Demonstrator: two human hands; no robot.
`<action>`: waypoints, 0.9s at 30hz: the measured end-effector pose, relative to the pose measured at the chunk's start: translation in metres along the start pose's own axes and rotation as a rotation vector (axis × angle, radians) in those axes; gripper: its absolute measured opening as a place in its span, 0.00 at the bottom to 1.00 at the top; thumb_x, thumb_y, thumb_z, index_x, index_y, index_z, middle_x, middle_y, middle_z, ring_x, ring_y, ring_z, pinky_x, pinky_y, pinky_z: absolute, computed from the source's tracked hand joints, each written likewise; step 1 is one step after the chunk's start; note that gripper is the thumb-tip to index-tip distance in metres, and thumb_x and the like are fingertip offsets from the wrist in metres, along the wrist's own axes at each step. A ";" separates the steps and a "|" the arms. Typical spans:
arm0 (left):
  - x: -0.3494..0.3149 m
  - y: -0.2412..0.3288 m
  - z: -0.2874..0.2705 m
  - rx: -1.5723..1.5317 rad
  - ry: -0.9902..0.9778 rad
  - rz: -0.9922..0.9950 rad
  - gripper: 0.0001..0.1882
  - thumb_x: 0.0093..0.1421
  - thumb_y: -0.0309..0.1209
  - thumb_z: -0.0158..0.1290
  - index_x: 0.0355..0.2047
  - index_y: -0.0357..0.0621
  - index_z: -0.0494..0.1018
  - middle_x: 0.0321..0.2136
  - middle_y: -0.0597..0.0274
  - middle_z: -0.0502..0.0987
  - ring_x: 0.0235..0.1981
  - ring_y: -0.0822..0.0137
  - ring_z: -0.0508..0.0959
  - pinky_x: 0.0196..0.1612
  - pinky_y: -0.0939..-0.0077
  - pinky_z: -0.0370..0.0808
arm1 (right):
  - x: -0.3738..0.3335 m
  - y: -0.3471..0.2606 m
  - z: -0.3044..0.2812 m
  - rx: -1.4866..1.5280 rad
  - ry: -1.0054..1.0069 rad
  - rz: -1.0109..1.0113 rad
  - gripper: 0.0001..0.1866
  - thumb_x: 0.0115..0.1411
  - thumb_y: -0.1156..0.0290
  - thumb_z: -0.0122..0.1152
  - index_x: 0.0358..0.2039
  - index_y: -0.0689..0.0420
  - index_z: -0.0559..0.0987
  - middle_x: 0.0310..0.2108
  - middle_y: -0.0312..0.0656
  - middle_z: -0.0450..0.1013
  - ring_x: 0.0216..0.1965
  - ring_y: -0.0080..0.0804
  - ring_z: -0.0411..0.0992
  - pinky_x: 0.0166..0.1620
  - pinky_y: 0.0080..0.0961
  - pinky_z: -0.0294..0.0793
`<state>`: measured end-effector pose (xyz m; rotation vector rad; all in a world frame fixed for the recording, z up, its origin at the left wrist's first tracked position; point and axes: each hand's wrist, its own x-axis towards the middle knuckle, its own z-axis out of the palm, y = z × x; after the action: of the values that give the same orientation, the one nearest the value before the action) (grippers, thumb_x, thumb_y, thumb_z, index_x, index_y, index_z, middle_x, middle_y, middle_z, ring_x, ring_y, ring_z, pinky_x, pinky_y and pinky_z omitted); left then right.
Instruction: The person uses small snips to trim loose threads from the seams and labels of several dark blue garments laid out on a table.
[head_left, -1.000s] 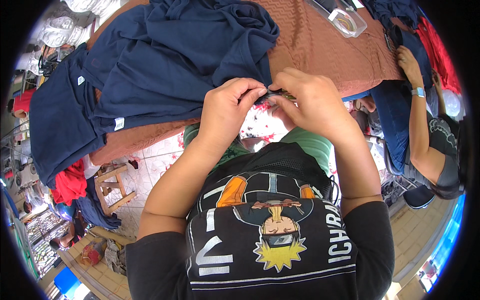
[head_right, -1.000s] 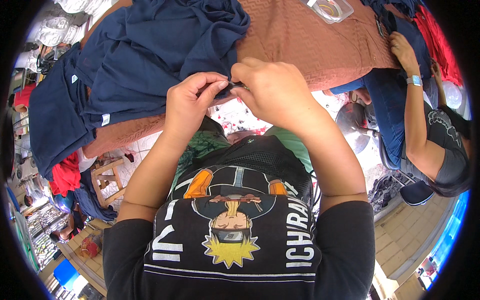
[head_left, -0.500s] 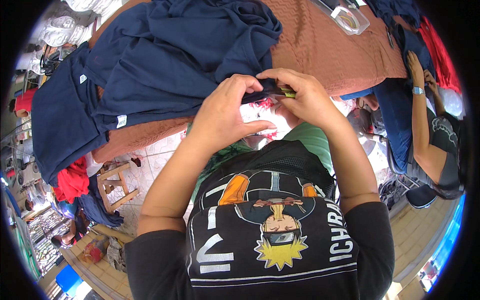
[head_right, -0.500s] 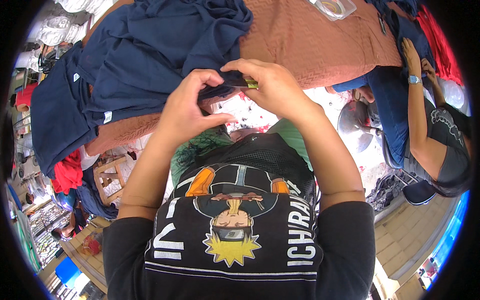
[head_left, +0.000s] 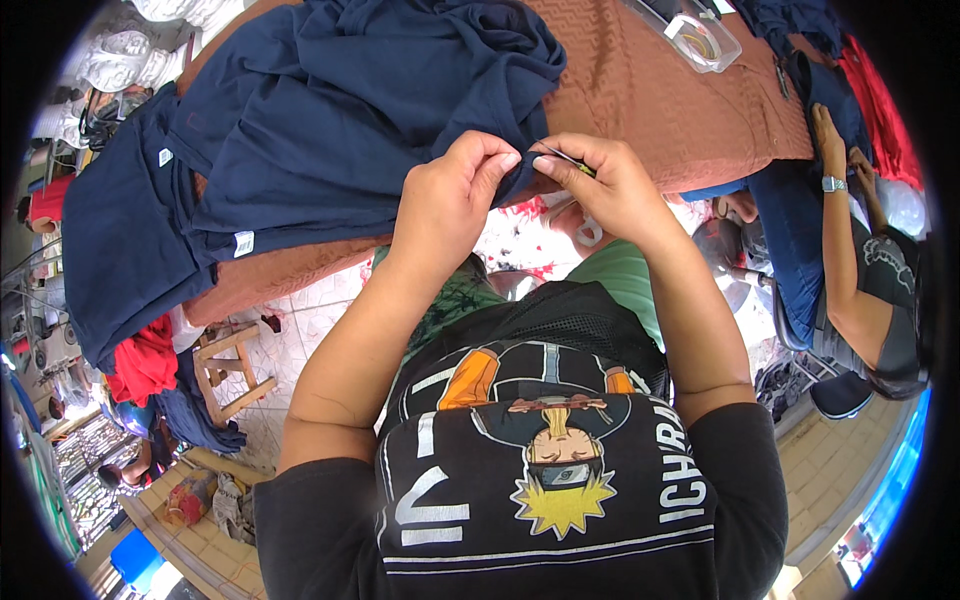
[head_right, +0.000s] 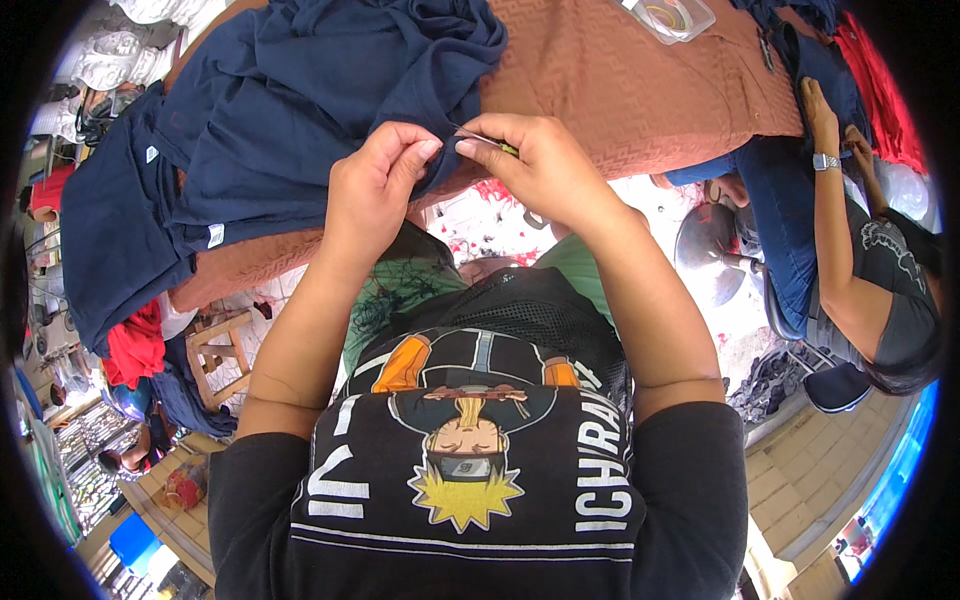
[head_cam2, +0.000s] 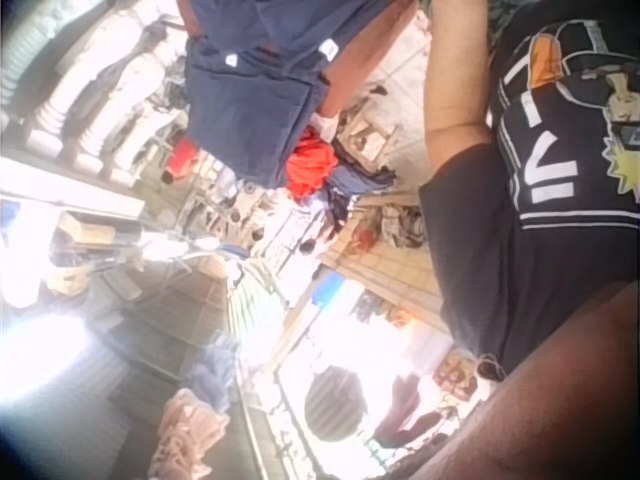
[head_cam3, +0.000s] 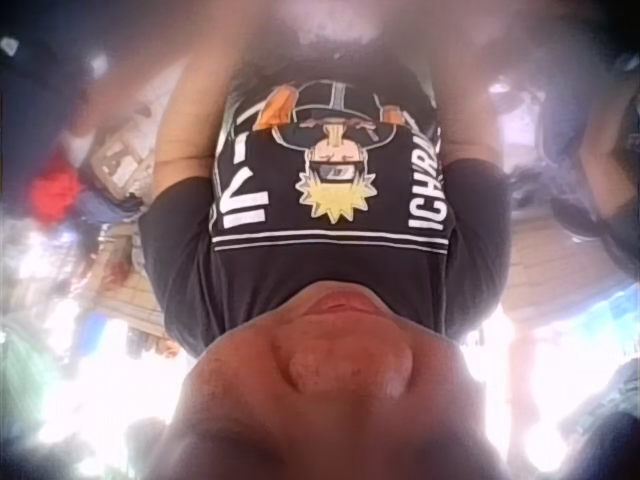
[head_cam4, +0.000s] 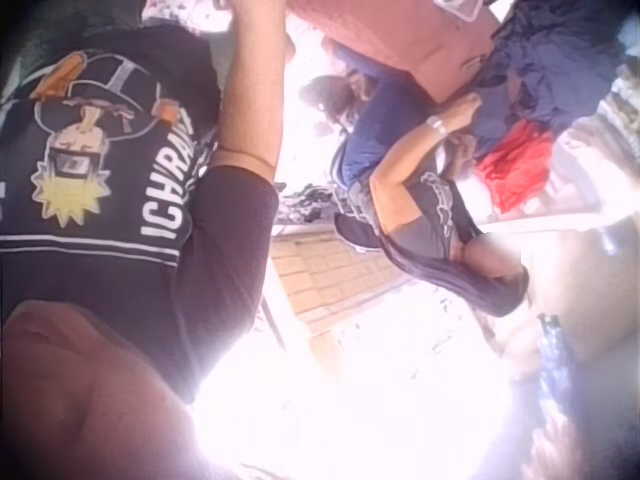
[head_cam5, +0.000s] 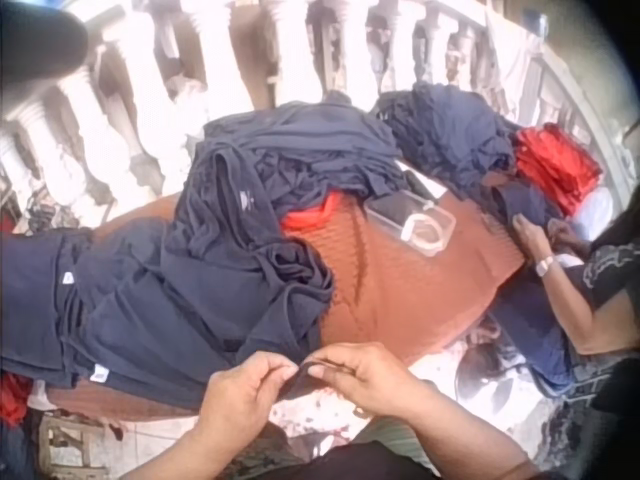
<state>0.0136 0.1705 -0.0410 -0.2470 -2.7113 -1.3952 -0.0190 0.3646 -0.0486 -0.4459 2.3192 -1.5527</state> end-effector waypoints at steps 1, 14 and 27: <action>0.001 0.000 -0.001 -0.051 -0.019 -0.056 0.07 0.64 0.29 0.54 0.37 0.37 0.76 0.27 0.64 0.80 0.30 0.77 0.78 0.36 0.83 0.75 | 0.000 -0.002 -0.001 -0.013 0.002 0.045 0.11 0.59 0.67 0.63 0.40 0.59 0.80 0.32 0.47 0.78 0.35 0.39 0.78 0.39 0.29 0.75; 0.004 0.005 -0.003 -0.065 -0.070 -0.058 0.09 0.66 0.30 0.52 0.40 0.37 0.74 0.29 0.61 0.81 0.29 0.75 0.79 0.36 0.80 0.77 | -0.018 -0.038 -0.006 -0.672 0.229 -0.459 0.09 0.53 0.68 0.65 0.31 0.55 0.75 0.28 0.40 0.70 0.28 0.45 0.74 0.29 0.39 0.72; 0.004 0.043 -0.129 -0.296 -0.347 0.522 0.25 0.64 0.48 0.50 0.19 0.41 0.76 0.35 0.49 0.79 0.40 0.52 0.76 0.47 0.58 0.70 | -0.019 -0.047 -0.033 -0.445 0.361 -0.386 0.12 0.54 0.70 0.67 0.37 0.59 0.78 0.31 0.43 0.73 0.31 0.42 0.75 0.34 0.31 0.73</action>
<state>0.0172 0.0905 0.0691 -1.2178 -2.3766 -1.6810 -0.0119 0.3833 0.0085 -0.8192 3.0216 -1.3437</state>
